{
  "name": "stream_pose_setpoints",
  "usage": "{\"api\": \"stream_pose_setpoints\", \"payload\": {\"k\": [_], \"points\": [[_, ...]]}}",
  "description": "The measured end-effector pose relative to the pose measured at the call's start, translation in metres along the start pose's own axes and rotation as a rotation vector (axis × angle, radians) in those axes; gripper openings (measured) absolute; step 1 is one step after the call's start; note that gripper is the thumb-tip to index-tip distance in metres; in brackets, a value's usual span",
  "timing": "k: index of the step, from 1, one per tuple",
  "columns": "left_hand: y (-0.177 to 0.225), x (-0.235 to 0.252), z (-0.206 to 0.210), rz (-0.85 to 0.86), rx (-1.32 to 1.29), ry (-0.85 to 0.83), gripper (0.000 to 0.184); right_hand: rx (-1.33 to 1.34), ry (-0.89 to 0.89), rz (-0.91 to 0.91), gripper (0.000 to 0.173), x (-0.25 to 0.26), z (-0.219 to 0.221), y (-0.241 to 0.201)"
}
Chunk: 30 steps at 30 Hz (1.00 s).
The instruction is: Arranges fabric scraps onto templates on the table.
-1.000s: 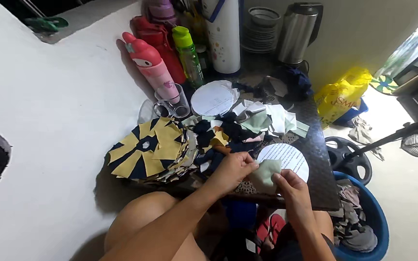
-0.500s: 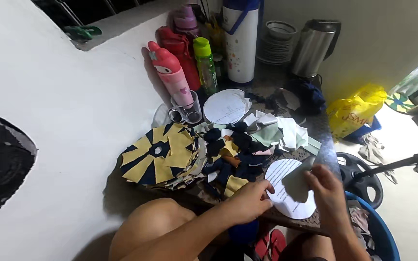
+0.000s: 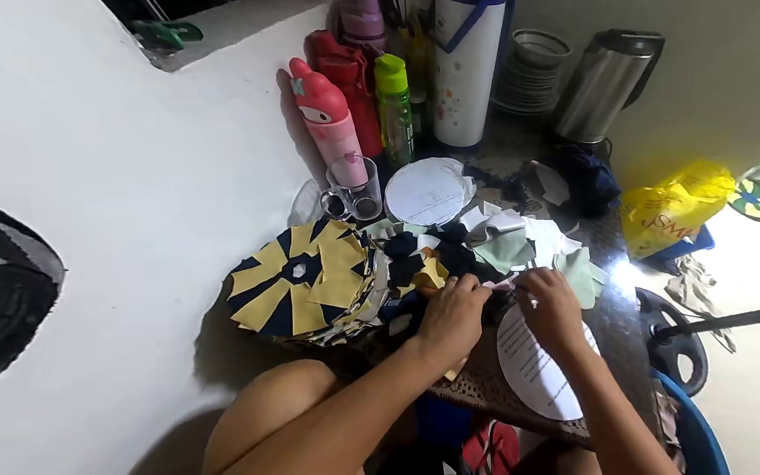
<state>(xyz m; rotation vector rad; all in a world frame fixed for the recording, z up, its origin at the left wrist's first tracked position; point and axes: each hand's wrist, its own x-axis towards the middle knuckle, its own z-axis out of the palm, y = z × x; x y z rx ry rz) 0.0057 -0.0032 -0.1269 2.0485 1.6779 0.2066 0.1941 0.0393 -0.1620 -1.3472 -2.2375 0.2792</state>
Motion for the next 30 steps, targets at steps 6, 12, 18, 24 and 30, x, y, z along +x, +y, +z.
{"api": "stream_pose_setpoints", "payload": {"k": [6,12,18,24,30], "points": [[-0.007,0.018,-0.005,-0.106,-0.005,-0.019,0.039,-0.093,0.009,-0.152,0.019,0.016,0.028,-0.003],[-0.013,0.023,-0.008,-0.136,-0.048,-0.015,0.047,0.380,-0.193,0.296,0.018,0.052,-0.021,-0.005],[-0.014,0.023,-0.007,-0.140,-0.084,-0.010,0.053,0.982,-0.148,0.610,0.005,0.053,-0.042,0.018],[-0.014,0.025,-0.004,-0.052,-0.742,0.225,0.045,1.122,-0.215,0.597,0.010,0.045,-0.045,0.008],[-0.008,0.024,-0.014,-0.016,-1.204,0.318,0.020,0.894,-0.233,0.439,0.009,0.047,-0.040,-0.024]]}}
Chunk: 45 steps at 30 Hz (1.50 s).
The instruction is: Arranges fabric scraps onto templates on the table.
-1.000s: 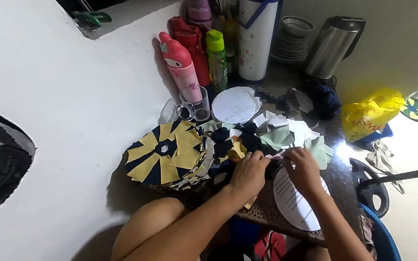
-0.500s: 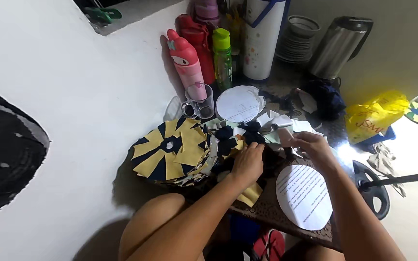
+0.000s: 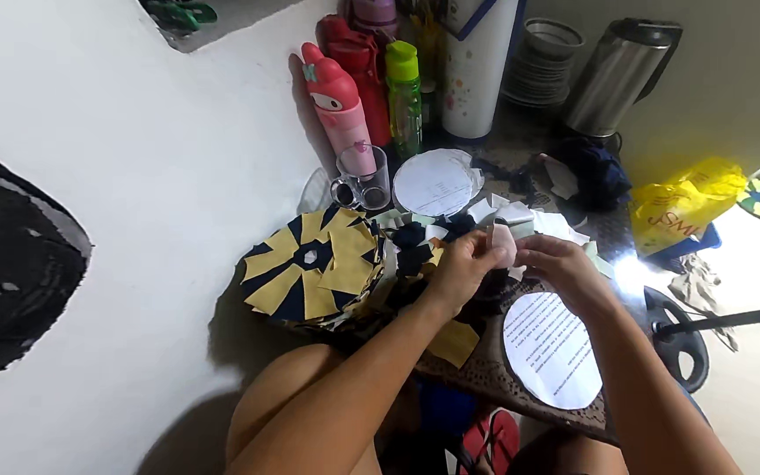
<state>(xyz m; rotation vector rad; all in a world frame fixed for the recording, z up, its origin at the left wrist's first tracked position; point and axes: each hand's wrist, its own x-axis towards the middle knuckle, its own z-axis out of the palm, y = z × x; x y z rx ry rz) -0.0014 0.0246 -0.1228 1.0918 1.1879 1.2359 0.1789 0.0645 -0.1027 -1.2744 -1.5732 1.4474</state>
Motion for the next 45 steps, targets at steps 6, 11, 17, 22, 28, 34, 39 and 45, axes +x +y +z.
{"api": "stream_pose_setpoints", "payload": {"k": [6,11,17,22,28,34,39,45], "points": [[0.003,0.008,-0.021,-0.018,0.195,0.114,0.019,-0.958,0.044,-0.204,0.027,-0.001,-0.002,0.038],[0.010,0.004,-0.033,-0.110,0.622,-0.073,0.017,-1.022,0.141,-0.287,0.022,0.008,0.005,0.058],[0.008,-0.005,-0.025,-0.068,1.045,-0.188,0.033,-0.543,0.152,0.004,0.021,0.025,-0.021,0.038],[0.000,-0.009,-0.008,-0.055,1.105,-0.306,0.037,-0.864,0.359,-0.033,0.017,0.019,-0.034,0.033],[-0.005,-0.009,-0.004,-0.090,1.200,-0.368,0.040,-1.128,0.254,-0.435,0.017,0.006,-0.012,0.052],[-0.006,-0.011,-0.004,-0.087,1.216,-0.374,0.041,-1.318,0.214,-0.733,0.015,0.022,0.017,0.071],[-0.005,-0.011,-0.004,-0.079,1.221,-0.387,0.039,-1.146,0.154,-0.467,0.019,0.030,0.014,0.052],[-0.004,-0.012,-0.004,-0.080,1.221,-0.393,0.041,-0.347,0.219,0.039,0.015,0.040,-0.021,0.021]]}}
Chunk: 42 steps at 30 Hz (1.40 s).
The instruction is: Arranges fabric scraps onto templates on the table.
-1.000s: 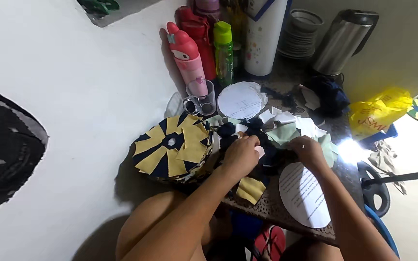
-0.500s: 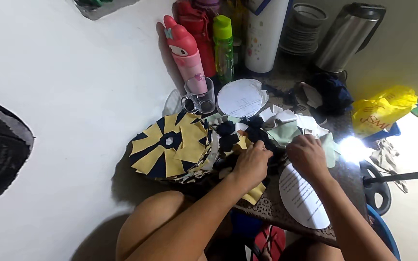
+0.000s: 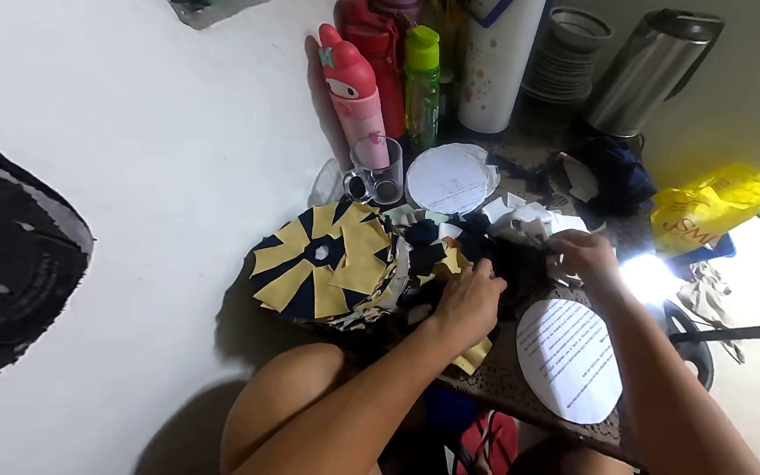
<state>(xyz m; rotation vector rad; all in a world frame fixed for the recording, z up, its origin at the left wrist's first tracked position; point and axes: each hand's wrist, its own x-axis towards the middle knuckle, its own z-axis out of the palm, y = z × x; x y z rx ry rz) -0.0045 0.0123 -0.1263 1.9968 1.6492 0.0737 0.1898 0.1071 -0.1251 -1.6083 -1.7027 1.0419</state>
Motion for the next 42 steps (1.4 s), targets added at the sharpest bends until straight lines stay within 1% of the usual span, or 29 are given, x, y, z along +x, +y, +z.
{"api": "stream_pose_setpoints", "payload": {"k": [2,4,9,14,16,17,19,20,22,23,24,25,28,29,31,33,36,39,42], "points": [[-0.001,0.000,0.001,0.000,-0.013,0.004,0.041,0.268,0.015,0.078,0.014,0.004,-0.010,0.004],[-0.001,0.001,0.001,0.002,-0.016,0.006,0.041,0.393,0.010,0.139,0.015,0.007,-0.019,0.007],[0.000,0.000,0.002,-0.005,-0.011,0.011,0.040,0.551,-0.015,0.242,0.017,0.005,-0.030,0.010],[0.001,0.000,0.001,-0.006,0.002,0.007,0.039,0.621,-0.082,0.227,0.022,0.003,-0.029,0.016],[0.001,0.000,0.000,-0.007,0.010,0.001,0.040,0.584,-0.067,0.199,0.020,0.001,-0.023,0.014],[0.001,0.000,0.000,-0.005,0.014,-0.002,0.042,0.543,-0.031,0.168,0.019,-0.001,-0.017,0.012],[0.001,-0.001,-0.001,-0.002,0.009,0.003,0.042,0.383,0.007,0.081,0.015,-0.009,-0.005,0.007],[0.000,-0.001,-0.001,-0.003,0.003,0.010,0.040,0.238,-0.040,0.026,0.015,-0.014,0.000,0.004],[-0.001,0.000,-0.001,-0.007,-0.004,0.026,0.037,-0.113,-0.200,-0.063,0.019,-0.021,0.007,0.003],[-0.002,0.001,-0.001,-0.010,-0.004,0.030,0.036,-0.237,-0.248,-0.088,0.023,-0.022,0.009,0.004],[-0.003,0.001,0.000,-0.013,-0.004,0.029,0.035,-0.308,-0.250,-0.094,0.026,-0.024,0.011,0.004],[-0.003,0.001,0.000,-0.018,-0.006,0.024,0.035,-0.345,-0.213,-0.095,0.028,-0.026,0.013,0.004],[-0.003,-0.001,-0.002,-0.029,0.002,0.003,0.034,-0.484,-0.012,-0.144,0.029,-0.030,0.017,0.004],[-0.004,-0.001,-0.002,-0.027,0.007,0.002,0.033,-0.525,0.021,-0.163,0.029,-0.030,0.018,0.006],[-0.003,0.000,-0.003,-0.029,0.019,-0.008,0.032,-0.570,-0.017,-0.163,0.033,-0.030,0.019,0.011],[-0.003,0.001,-0.006,-0.030,0.044,-0.025,0.031,-0.551,-0.009,-0.181,0.032,-0.038,0.018,0.012],[-0.002,0.002,-0.009,-0.045,0.068,-0.045,0.030,-0.465,0.133,-0.258,0.027,-0.064,0.014,0.022],[-0.001,0.001,-0.009,-0.055,0.089,-0.016,0.029,-0.424,0.306,-0.352,0.022,-0.096,0.005,0.049],[0.002,-0.001,-0.006,-0.040,0.106,0.049,0.028,-0.400,0.439,-0.336,0.020,-0.129,-0.010,0.081]]}}
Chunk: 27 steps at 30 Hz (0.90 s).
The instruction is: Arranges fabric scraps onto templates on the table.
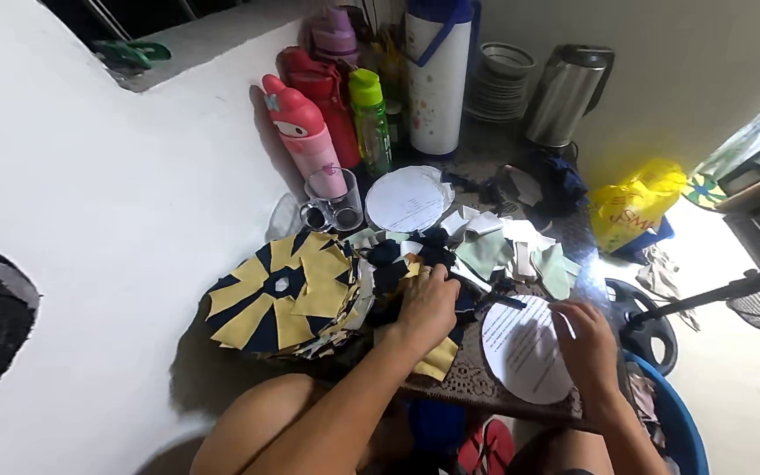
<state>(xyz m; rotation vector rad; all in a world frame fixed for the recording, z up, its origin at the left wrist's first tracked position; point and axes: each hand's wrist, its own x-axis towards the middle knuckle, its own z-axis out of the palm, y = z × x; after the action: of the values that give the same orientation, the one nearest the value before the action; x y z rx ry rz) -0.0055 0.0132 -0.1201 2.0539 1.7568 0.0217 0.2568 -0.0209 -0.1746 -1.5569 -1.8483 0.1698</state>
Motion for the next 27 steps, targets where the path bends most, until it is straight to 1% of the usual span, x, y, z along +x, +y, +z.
{"api": "stream_pose_setpoints", "payload": {"k": [3,4,6,8,10,11,12,14,17,21,23,27], "points": [[0.006,0.002,0.015,0.054,-0.067,0.185,0.029,-0.002,0.070,0.080,0.020,-0.020,-0.013,0.014],[0.009,0.003,0.022,0.081,-0.092,0.249,0.032,-0.017,0.077,0.080,0.020,-0.019,-0.015,0.015],[0.014,0.002,0.038,0.116,-0.112,0.315,0.044,-0.057,0.060,0.051,0.020,-0.004,-0.017,0.008],[0.012,0.002,0.054,0.133,-0.108,0.377,0.054,-0.091,-0.026,0.039,0.023,0.026,-0.014,-0.002],[0.002,0.003,0.066,0.132,-0.102,0.417,0.060,-0.137,-0.178,0.066,0.028,0.066,-0.006,-0.012],[-0.003,0.004,0.070,0.136,-0.105,0.443,0.061,-0.169,-0.246,0.081,0.030,0.088,0.000,-0.015],[-0.006,0.005,0.074,0.152,-0.113,0.507,0.061,-0.200,-0.299,0.091,0.033,0.111,0.008,-0.017],[-0.010,0.008,0.080,0.178,-0.140,0.595,0.060,-0.232,-0.340,0.111,0.036,0.154,0.026,-0.016],[-0.007,0.006,0.077,0.148,-0.155,0.573,0.062,-0.266,-0.331,0.151,0.038,0.208,0.057,-0.012],[-0.006,0.009,0.079,0.143,-0.138,0.612,0.064,-0.241,-0.328,0.170,0.053,0.258,0.088,-0.003],[-0.006,0.011,0.082,0.146,-0.099,0.643,0.065,-0.242,-0.310,0.193,0.059,0.274,0.100,0.001],[-0.006,0.012,0.085,0.169,-0.053,0.707,0.066,-0.341,-0.393,0.307,0.056,0.290,0.109,0.009]]}}
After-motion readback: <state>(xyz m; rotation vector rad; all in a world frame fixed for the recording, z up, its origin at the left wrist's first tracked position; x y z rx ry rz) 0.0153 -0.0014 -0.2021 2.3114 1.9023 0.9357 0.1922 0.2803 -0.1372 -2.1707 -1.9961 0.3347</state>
